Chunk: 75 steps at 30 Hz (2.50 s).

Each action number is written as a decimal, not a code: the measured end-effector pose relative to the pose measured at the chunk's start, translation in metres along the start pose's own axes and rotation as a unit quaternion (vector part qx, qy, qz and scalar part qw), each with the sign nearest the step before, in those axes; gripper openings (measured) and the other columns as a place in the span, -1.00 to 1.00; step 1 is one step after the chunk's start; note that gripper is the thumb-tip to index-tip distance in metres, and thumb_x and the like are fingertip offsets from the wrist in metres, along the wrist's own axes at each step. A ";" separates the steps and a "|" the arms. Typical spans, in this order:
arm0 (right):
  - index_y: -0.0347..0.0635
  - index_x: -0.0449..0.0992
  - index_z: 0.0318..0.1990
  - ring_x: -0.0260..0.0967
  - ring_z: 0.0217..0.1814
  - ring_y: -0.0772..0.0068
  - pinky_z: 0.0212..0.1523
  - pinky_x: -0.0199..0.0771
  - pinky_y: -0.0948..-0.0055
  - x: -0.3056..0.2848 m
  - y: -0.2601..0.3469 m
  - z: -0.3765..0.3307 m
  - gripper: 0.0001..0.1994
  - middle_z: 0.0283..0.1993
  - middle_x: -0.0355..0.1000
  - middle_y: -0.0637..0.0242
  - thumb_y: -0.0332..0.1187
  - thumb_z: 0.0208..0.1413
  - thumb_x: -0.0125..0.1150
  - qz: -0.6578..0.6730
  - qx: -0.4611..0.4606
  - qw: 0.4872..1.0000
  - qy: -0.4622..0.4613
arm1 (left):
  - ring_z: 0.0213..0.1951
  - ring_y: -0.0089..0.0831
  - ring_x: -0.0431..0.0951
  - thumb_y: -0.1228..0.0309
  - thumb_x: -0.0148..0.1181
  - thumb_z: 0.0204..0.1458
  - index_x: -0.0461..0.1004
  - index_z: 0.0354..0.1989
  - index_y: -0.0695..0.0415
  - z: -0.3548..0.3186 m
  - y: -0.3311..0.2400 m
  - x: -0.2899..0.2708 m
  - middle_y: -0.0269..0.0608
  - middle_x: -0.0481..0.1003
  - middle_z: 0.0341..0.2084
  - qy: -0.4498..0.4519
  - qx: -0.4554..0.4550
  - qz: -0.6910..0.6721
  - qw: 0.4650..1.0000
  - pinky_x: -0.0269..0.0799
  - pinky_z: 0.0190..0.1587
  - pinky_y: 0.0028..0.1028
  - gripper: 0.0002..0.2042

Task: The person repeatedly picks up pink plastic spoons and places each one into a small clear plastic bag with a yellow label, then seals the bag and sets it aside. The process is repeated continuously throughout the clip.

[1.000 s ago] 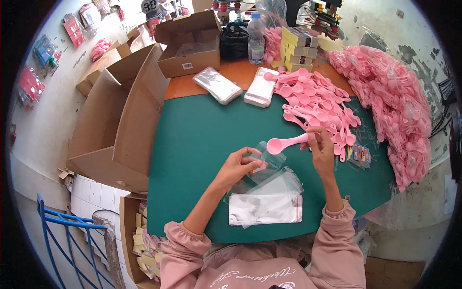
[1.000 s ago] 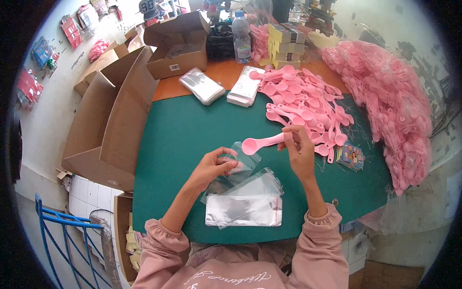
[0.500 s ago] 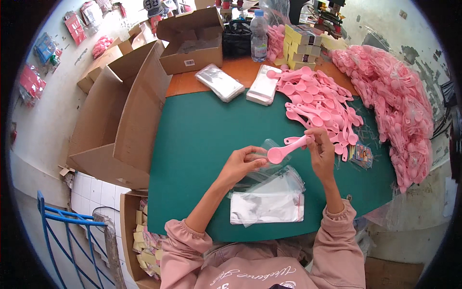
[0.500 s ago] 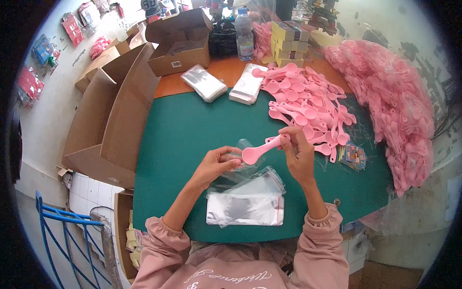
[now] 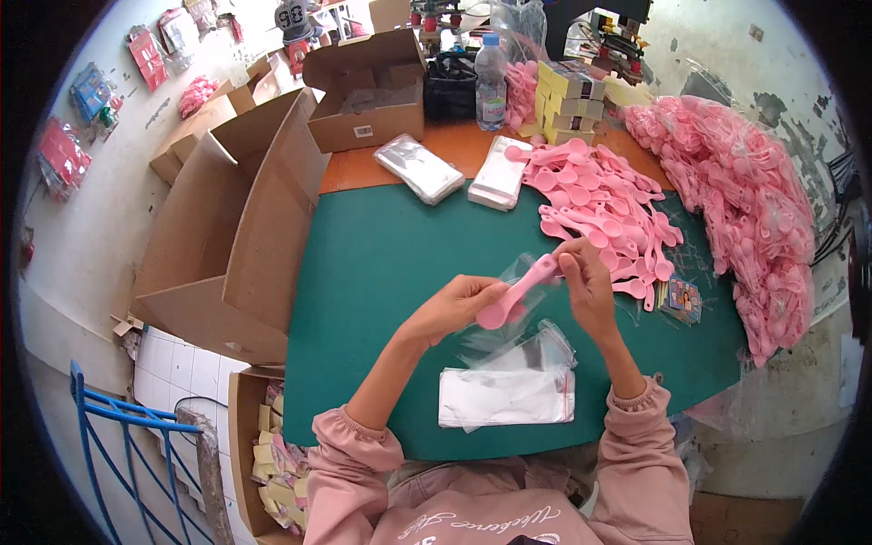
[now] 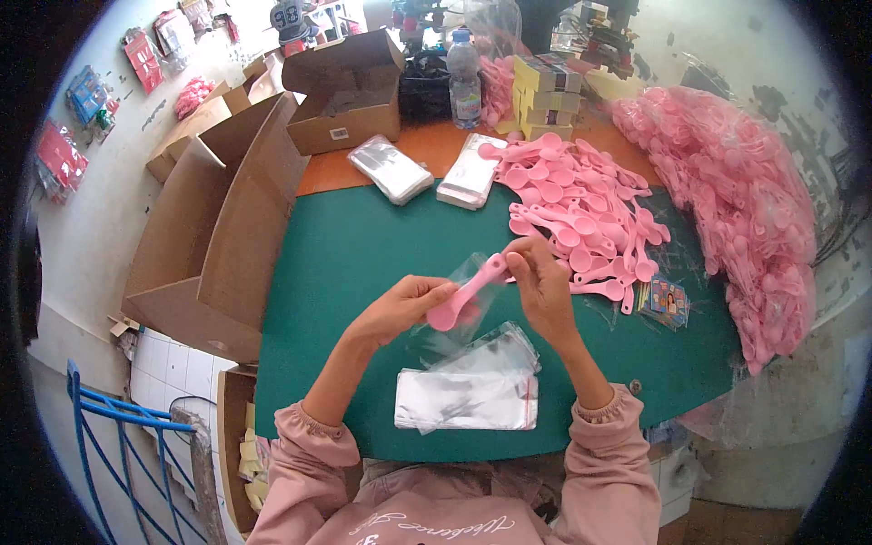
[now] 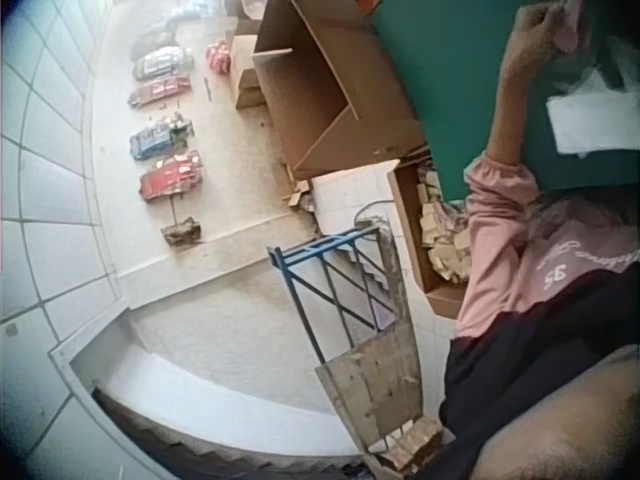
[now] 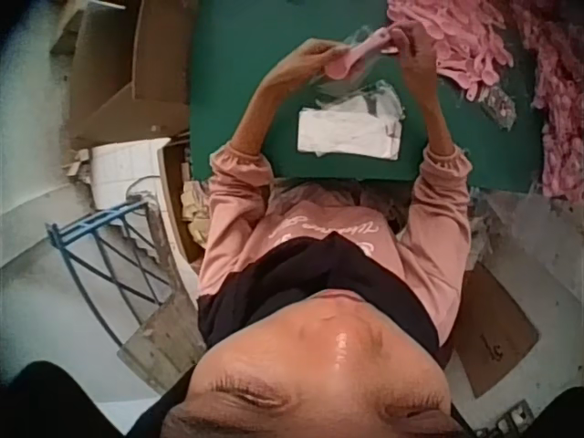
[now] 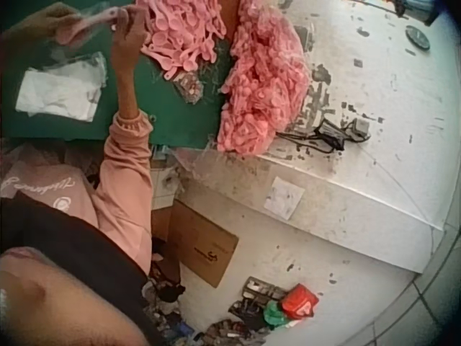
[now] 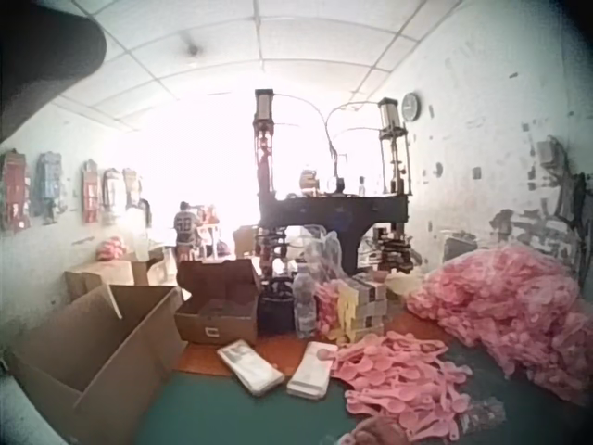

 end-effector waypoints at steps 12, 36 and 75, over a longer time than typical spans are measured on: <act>-0.24 0.39 -0.08 0.34 -0.13 0.29 -0.11 0.29 0.40 -0.139 0.003 -0.017 -0.69 -0.12 0.36 0.12 -0.32 0.01 0.02 -0.348 0.043 0.919 -0.181 | -0.31 -0.43 0.52 0.22 -0.24 0.18 0.38 -0.12 0.27 -0.020 -0.032 -0.028 -0.07 0.49 -0.33 -0.073 0.114 -0.049 0.990 0.45 -0.27 -0.53 -0.63; -0.25 0.25 -0.34 0.30 -0.51 0.67 -0.67 0.35 0.67 -0.038 0.014 0.009 -0.87 -0.43 0.34 0.38 -0.49 0.03 0.08 0.006 0.058 0.995 -0.080 | -0.28 -0.43 0.51 0.27 -0.21 0.17 0.39 -0.17 0.31 0.000 -0.008 -0.027 -0.03 0.48 -0.33 -0.001 0.014 0.020 1.000 0.48 -0.24 -0.52 -0.66; -0.16 0.32 -0.56 0.18 -0.54 0.75 -0.55 0.10 0.71 0.013 -0.042 0.021 -0.82 -0.58 0.27 0.52 -0.50 -0.21 0.27 0.140 0.231 0.953 0.136 | -0.24 -0.51 0.43 0.40 0.10 0.00 0.17 0.10 0.14 -0.013 0.018 -0.068 -0.14 0.44 -0.25 -0.039 0.050 0.053 0.997 0.45 -0.18 -0.49 -0.54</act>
Point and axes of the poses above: each hand's wrist, its own z-axis towards the middle knuckle, its own x-axis out of the palm, y = z × x, the point moved 3 cm from there along z, towards the middle knuckle
